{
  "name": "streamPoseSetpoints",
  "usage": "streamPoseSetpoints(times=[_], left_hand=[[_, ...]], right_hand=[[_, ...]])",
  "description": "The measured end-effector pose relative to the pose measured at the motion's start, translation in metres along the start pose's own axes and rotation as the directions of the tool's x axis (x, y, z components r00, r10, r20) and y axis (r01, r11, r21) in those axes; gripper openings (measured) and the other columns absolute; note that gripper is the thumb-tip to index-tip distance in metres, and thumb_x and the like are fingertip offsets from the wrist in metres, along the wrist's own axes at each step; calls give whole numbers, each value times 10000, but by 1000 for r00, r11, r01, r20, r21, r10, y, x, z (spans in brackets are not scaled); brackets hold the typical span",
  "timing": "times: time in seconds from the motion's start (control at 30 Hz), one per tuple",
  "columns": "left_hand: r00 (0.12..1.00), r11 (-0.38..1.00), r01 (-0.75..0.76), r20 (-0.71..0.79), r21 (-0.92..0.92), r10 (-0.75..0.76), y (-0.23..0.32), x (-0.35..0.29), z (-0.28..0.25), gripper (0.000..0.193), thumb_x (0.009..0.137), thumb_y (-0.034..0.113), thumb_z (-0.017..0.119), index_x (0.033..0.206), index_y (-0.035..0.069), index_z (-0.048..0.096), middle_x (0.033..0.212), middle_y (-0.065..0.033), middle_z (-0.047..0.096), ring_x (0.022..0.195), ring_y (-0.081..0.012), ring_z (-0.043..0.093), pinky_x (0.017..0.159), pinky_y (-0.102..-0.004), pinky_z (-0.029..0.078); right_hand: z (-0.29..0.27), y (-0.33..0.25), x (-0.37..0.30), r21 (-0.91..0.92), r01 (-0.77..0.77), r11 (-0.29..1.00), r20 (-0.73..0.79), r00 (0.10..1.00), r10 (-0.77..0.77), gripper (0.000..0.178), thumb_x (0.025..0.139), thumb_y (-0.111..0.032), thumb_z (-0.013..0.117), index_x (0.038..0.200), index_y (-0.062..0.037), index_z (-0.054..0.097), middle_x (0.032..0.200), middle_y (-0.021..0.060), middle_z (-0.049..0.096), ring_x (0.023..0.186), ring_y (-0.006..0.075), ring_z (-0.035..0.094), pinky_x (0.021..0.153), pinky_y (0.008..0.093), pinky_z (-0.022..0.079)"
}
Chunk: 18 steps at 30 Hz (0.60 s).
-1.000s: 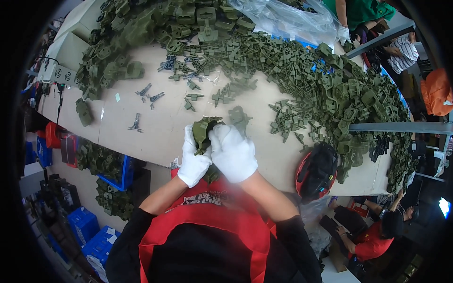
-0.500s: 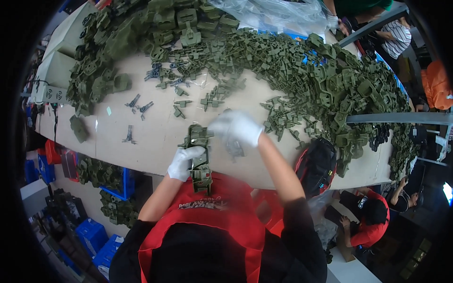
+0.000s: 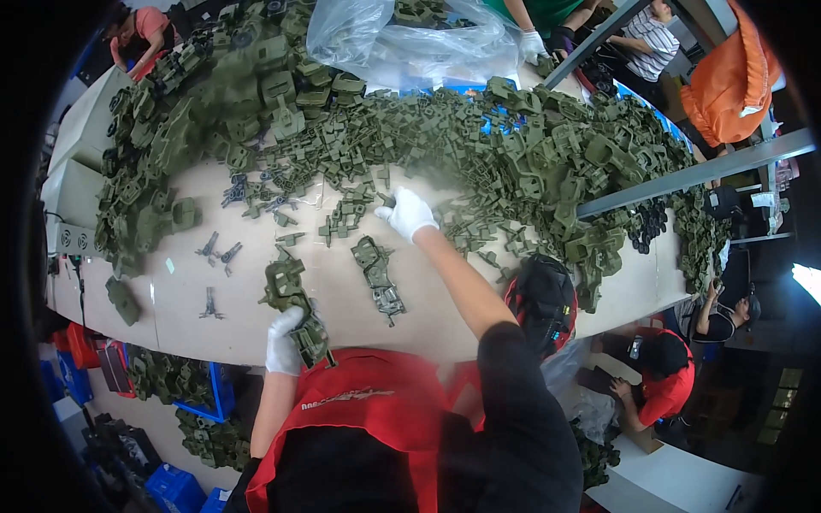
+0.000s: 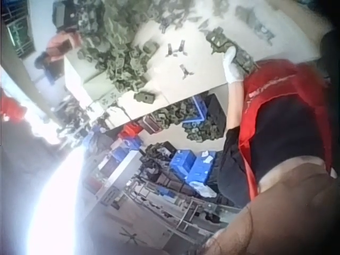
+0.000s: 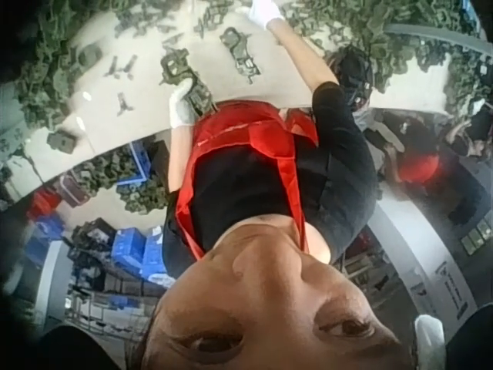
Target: The person assembles or inspects green plastic toy vehicle parts by hand on a factory assembly line.
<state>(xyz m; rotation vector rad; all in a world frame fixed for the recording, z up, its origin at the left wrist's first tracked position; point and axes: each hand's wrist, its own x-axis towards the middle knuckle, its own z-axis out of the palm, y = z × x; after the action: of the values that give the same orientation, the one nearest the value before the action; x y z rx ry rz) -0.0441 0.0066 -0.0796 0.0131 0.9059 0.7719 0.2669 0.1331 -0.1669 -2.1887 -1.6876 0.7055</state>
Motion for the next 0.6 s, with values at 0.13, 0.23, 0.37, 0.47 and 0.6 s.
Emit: streamPoseSetpoints(times=[0.13,0.23,0.37,0.47,0.6], left_hand=[[996,995,-90,2,49,90,1,7,-17,354,712,150,603,1028,-9,583,820,-117,616,716,-240,616,629,-358,521],[964,954,-264,0,139,266,-6,8,-8,332,711,124,593,1013,-13,577,821,-129,620,729,-251,622,679,-366,535],[818,806,-546,350,229,456,-14,27,-16,311,771,47,580,1078,-1,576,957,-137,631,859,-264,641,767,-379,536],[884,884,-459,144,81,446,-6,-4,33,281,824,52,597,1102,18,580,964,-103,632,874,-236,641,752,-360,537],[880,871,-473,126,134,459,-2,-22,33,237,846,101,598,1068,20,579,911,-79,631,807,-202,636,731,-333,532]], right_hand=[[-41,-73,-101,576,-22,817,263,951,-161,336,779,-297,781,948,-30,667,823,99,679,727,148,628,677,317,508],[-55,-103,-160,473,-28,880,373,912,-172,260,800,-247,756,1005,-101,691,844,93,682,752,157,635,695,321,512],[-48,-103,-196,210,553,806,35,820,-572,268,834,-252,691,1049,-94,667,926,131,681,837,316,654,790,366,527],[-48,-121,-206,501,-59,863,167,985,-30,273,824,-148,704,1046,-17,613,887,120,678,774,191,641,722,291,522],[-54,-146,-224,509,-82,857,139,990,12,261,798,-146,720,982,-1,604,834,127,686,710,179,653,675,293,529]])
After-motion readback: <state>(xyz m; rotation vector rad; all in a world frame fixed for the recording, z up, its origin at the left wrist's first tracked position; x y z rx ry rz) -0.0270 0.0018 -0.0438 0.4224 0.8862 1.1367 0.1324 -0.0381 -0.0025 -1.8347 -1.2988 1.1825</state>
